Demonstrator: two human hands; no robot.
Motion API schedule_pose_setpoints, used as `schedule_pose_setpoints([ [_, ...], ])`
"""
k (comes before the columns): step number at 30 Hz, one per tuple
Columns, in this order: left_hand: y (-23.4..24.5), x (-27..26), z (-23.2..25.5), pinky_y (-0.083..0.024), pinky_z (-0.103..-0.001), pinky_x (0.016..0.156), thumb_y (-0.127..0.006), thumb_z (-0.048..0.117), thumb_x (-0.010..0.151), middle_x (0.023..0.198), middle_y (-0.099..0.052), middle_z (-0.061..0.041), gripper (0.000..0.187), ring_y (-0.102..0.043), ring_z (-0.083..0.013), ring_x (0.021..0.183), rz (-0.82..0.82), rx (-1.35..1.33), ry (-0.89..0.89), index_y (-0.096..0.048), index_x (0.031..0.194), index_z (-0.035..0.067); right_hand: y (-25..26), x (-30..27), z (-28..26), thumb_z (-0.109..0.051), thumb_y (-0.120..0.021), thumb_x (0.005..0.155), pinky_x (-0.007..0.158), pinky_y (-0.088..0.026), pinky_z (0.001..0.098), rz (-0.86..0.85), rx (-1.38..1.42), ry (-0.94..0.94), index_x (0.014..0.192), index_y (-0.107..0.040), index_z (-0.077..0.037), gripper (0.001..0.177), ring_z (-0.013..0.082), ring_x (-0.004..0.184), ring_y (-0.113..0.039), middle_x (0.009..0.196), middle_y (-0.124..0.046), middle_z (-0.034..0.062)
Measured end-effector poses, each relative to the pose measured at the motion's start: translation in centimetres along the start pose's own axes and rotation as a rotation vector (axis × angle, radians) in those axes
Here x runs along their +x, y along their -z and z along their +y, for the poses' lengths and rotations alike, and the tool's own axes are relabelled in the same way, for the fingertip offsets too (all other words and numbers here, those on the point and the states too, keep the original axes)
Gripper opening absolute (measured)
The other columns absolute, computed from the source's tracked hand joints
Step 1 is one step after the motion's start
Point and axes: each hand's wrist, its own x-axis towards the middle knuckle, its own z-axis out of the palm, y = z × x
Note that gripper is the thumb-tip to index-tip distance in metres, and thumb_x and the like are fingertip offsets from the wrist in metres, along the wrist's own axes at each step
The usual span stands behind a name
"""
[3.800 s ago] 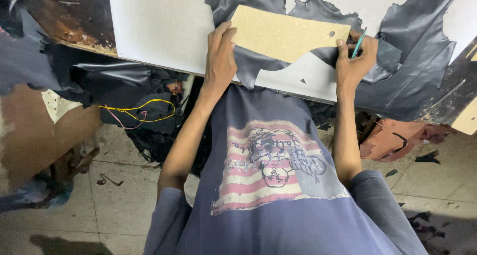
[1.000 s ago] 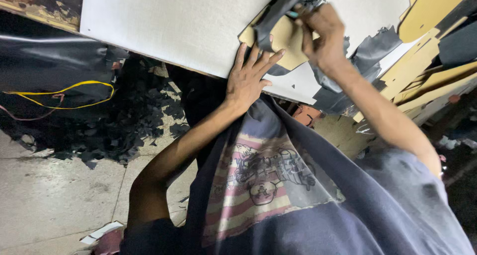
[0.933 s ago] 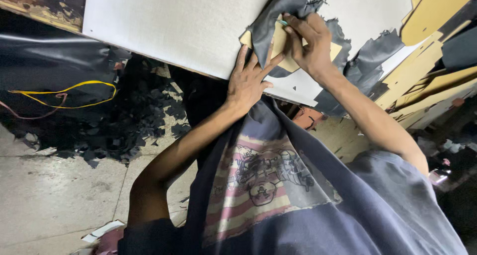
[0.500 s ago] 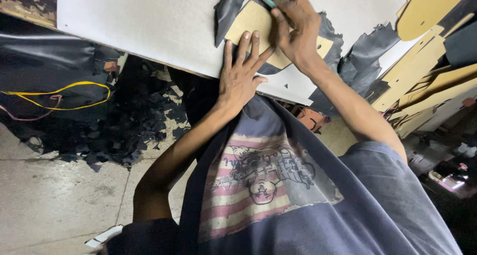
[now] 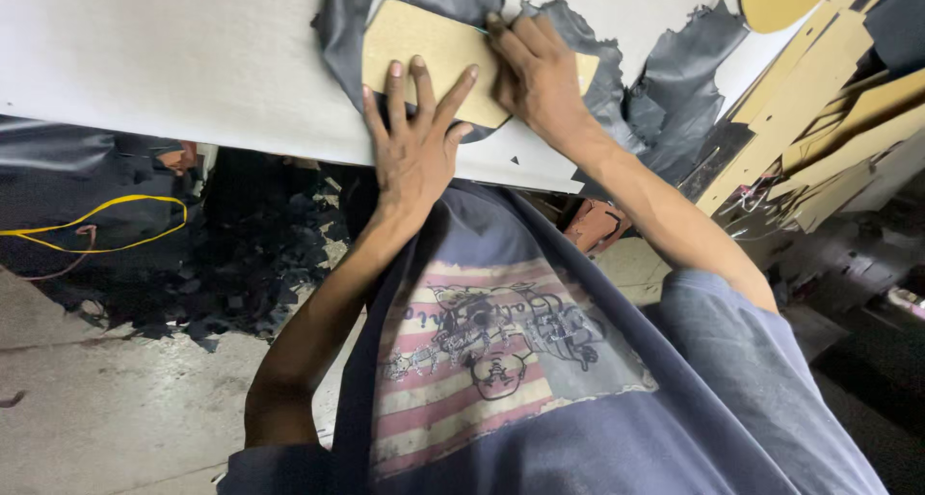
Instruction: The person places a cardboard template on a sheet of black leather, traces its outline with a pen, and cuts along the traced line. The person repeats this process multiple times, repositioning the template and cutting out several leather pieces.
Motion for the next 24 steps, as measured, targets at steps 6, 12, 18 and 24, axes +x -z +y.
schedule_pose_setpoints([
  [6,2.0,0.9,1.7,-0.014,-0.075,0.118,-0.061,0.037,0.109,0.161,-0.022,-0.029,0.069,-0.013,-0.052,0.15,-0.053,-0.043,0.053,-0.026,0.168,0.034,5.9,-10.4,8.7,0.015,-0.066,0.083,0.071,-0.047,0.0418,0.019,-0.123,-0.085,0.127,-0.068,0.004,0.045,0.0313,0.085,-0.055,0.09,-0.055,0.0122],
  [12,2.6,3.6,6.6,-0.03,-0.055,0.121,-0.066,0.008,0.098,0.152,-0.038,-0.027,0.063,-0.036,-0.0437,0.143,-0.242,0.089,0.023,-0.041,0.157,0.008,5.5,-15.0,6.3,0.009,-0.07,0.095,0.068,-0.044,0.0403,0.315,0.035,-0.391,0.126,-0.074,-0.001,0.032,0.0279,0.074,-0.053,0.083,-0.055,0.0138],
  [18,-0.8,5.8,12.9,-0.028,-0.08,0.107,-0.075,0.037,0.089,0.138,-0.042,-0.022,0.079,-0.04,-0.0421,0.126,-0.116,0.076,-0.197,-0.038,0.158,0.028,1.9,-13.3,2.3,-0.002,-0.067,0.098,0.059,-0.047,0.038,0.541,0.391,-0.799,0.124,-0.071,0.003,0.027,0.0269,0.066,-0.057,0.078,-0.058,0.0149],
  [24,-1.9,6.6,13.2,-0.023,-0.085,0.105,-0.076,0.044,0.089,0.14,-0.039,-0.02,0.087,-0.039,-0.0406,0.129,-0.107,0.194,-0.169,-0.027,0.161,0.041,-1.5,-12.3,3.5,0.005,-0.06,0.096,0.075,-0.051,0.0436,0.612,0.151,-0.671,0.124,-0.065,0.007,0.028,0.038,0.086,-0.064,0.095,-0.064,0.021],
])
